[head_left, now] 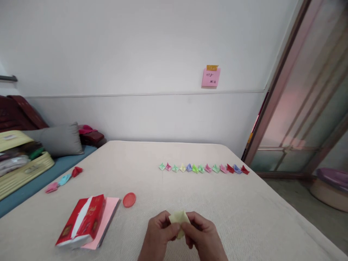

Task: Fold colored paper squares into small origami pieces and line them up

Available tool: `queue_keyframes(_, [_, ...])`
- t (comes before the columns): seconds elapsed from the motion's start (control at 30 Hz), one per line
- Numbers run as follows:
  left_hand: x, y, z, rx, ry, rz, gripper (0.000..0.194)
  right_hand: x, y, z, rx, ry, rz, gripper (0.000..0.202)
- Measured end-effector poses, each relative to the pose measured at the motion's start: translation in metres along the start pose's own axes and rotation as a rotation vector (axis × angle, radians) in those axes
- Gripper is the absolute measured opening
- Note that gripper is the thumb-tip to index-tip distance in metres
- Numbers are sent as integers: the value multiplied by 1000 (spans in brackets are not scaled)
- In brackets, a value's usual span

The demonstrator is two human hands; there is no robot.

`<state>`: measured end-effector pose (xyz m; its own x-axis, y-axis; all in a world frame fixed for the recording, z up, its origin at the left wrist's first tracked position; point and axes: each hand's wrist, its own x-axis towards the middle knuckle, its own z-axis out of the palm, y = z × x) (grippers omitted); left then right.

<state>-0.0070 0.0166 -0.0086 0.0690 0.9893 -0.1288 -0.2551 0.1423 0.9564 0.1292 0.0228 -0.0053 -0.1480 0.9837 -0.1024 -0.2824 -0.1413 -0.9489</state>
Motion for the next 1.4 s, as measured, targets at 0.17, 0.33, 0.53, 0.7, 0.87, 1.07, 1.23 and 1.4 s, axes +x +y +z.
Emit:
queue_keyframes(0.17, [0,6,-1,107,19,11,14,0,0,-1,-84,-30,-63,13])
queue_keyframes(0.33, [-8,14,3,-143,-43,-45,9,-4,-7,1,-184,-52,-69,18])
queue_keyframes(0.53, [-7,3,2,-179,76,40,8,-10,-13,3,-126,-27,-195,15])
queue_keyframes(0.7, [-6,-1,-2,-117,27,99,11,-11,-17,-3,-90,-132,-205,22])
queue_keyframes(0.87, [-11,14,-1,-9,13,84,10,-9,-11,-7,-59,-92,-206,23])
queue_keyframes(1.07, [-9,12,3,64,43,115,3,-4,-3,-8,-36,-54,-216,22])
queue_keyframes(1.23, [-7,1,3,165,88,173,7,-2,-2,-8,-39,-114,-205,22])
queue_keyframes(1.4, [-10,2,2,275,103,337,13,-3,-5,-4,159,-107,-117,17])
